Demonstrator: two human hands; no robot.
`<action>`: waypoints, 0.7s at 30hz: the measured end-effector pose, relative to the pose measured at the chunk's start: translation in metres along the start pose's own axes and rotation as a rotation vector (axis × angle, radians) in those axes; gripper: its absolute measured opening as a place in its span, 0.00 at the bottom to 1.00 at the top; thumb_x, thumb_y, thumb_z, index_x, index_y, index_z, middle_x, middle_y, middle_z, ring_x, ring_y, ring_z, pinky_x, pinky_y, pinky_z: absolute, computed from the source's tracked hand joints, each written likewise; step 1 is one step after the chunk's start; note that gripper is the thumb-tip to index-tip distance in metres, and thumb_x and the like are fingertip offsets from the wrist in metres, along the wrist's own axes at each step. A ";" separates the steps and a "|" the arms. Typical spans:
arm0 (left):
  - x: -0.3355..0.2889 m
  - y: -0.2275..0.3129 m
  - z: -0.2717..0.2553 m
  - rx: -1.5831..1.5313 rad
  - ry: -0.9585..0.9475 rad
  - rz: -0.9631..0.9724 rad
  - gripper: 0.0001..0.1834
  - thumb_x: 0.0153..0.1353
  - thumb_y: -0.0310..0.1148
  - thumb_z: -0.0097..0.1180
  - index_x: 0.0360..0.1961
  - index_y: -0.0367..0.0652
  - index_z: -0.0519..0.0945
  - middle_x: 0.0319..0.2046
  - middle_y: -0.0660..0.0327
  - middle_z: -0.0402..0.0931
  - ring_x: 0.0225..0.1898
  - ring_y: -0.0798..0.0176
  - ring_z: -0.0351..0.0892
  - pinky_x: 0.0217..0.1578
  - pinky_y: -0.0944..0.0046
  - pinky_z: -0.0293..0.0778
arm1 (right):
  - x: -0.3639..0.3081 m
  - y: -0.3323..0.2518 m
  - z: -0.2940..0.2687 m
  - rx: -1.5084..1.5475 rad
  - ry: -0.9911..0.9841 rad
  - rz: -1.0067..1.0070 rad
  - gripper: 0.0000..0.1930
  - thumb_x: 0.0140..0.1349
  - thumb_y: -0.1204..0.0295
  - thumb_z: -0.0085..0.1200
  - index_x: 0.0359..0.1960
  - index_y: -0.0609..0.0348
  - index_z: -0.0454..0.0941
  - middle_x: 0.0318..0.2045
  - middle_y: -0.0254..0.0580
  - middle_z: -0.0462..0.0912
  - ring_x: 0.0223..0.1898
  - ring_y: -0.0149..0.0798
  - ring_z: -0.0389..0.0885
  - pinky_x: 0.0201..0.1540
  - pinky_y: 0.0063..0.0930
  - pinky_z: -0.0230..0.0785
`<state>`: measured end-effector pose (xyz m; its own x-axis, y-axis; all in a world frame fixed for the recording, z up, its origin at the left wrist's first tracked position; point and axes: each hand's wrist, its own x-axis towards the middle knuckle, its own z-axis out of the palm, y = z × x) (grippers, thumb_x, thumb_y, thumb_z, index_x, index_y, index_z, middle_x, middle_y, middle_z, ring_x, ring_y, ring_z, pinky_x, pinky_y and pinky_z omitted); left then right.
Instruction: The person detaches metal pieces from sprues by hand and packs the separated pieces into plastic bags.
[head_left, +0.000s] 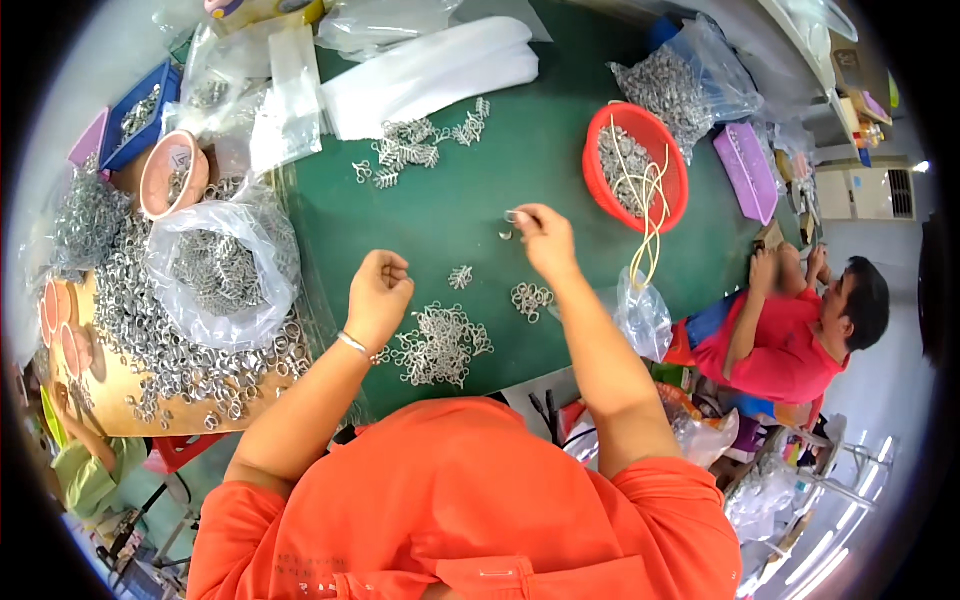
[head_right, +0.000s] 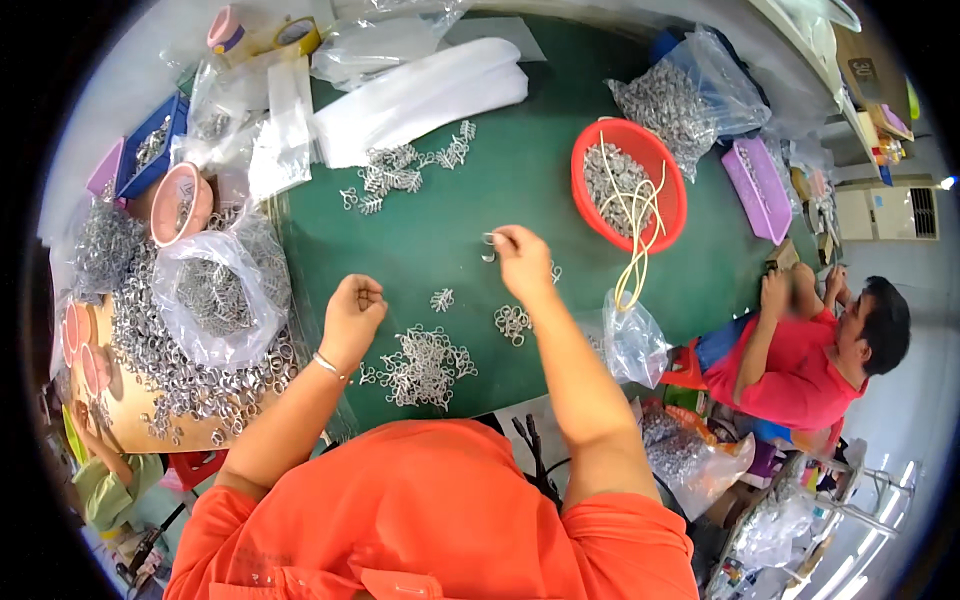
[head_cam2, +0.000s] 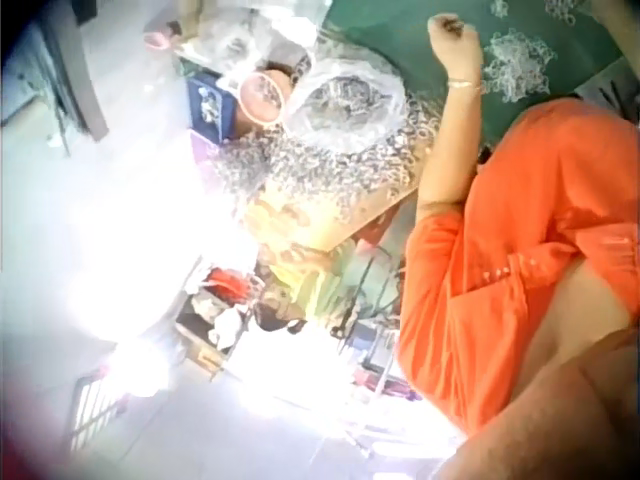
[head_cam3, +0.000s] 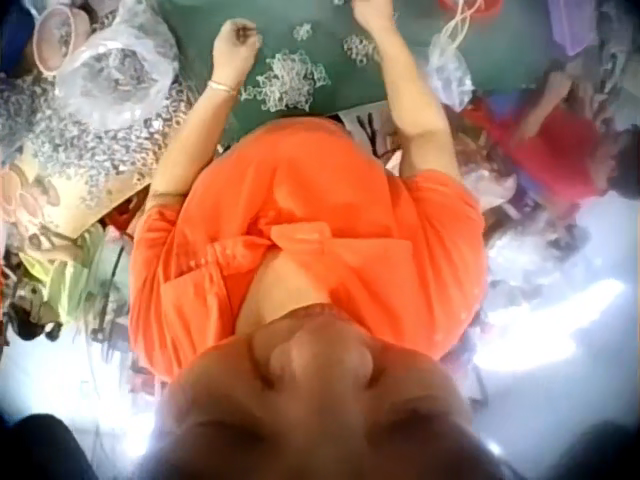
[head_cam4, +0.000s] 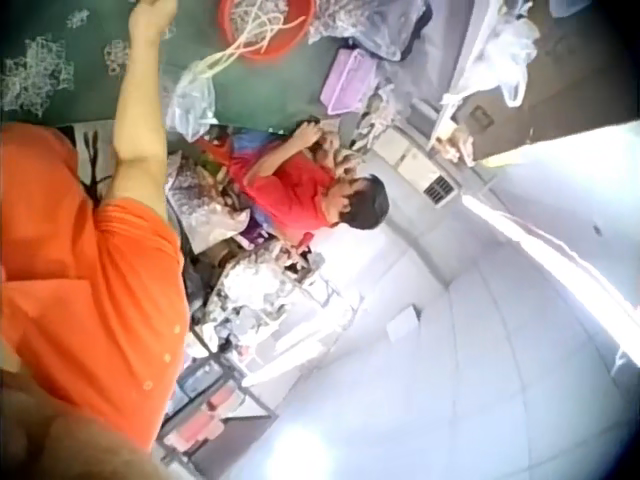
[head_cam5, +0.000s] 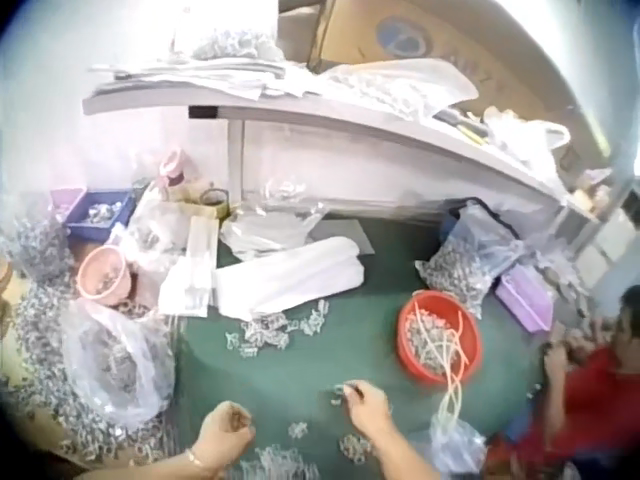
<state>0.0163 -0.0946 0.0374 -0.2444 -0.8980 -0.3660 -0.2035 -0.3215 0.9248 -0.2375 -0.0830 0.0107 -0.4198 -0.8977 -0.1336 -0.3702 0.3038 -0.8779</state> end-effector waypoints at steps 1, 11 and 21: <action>0.002 -0.005 0.000 0.231 -0.019 0.135 0.13 0.46 0.21 0.54 0.35 0.37 0.72 0.28 0.61 0.70 0.29 0.68 0.71 0.33 0.70 0.70 | -0.008 -0.007 -0.015 0.073 -0.040 0.097 0.06 0.56 0.73 0.50 0.31 0.63 0.76 0.24 0.40 0.79 0.25 0.34 0.74 0.31 0.30 0.68; 0.025 -0.017 0.050 0.651 -0.319 0.262 0.17 0.43 0.26 0.63 0.36 0.38 0.74 0.33 0.55 0.73 0.38 0.54 0.75 0.41 0.59 0.71 | -0.078 0.006 -0.036 -0.478 -0.105 -0.105 0.06 0.52 0.76 0.54 0.32 0.61 0.77 0.32 0.44 0.77 0.34 0.42 0.78 0.36 0.31 0.70; 0.008 0.009 0.027 -0.428 -0.437 -0.278 0.12 0.56 0.27 0.55 0.41 0.33 0.71 0.31 0.59 0.74 0.31 0.66 0.77 0.33 0.68 0.76 | -0.072 -0.037 0.018 0.512 -0.254 0.205 0.03 0.51 0.84 0.53 0.28 0.68 0.76 0.29 0.37 0.76 0.33 0.28 0.76 0.35 0.19 0.72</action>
<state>-0.0136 -0.0970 0.0401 -0.6168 -0.5894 -0.5217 0.0578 -0.6949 0.7168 -0.1786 -0.0352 0.0446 -0.2063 -0.9042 -0.3739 0.1693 0.3434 -0.9238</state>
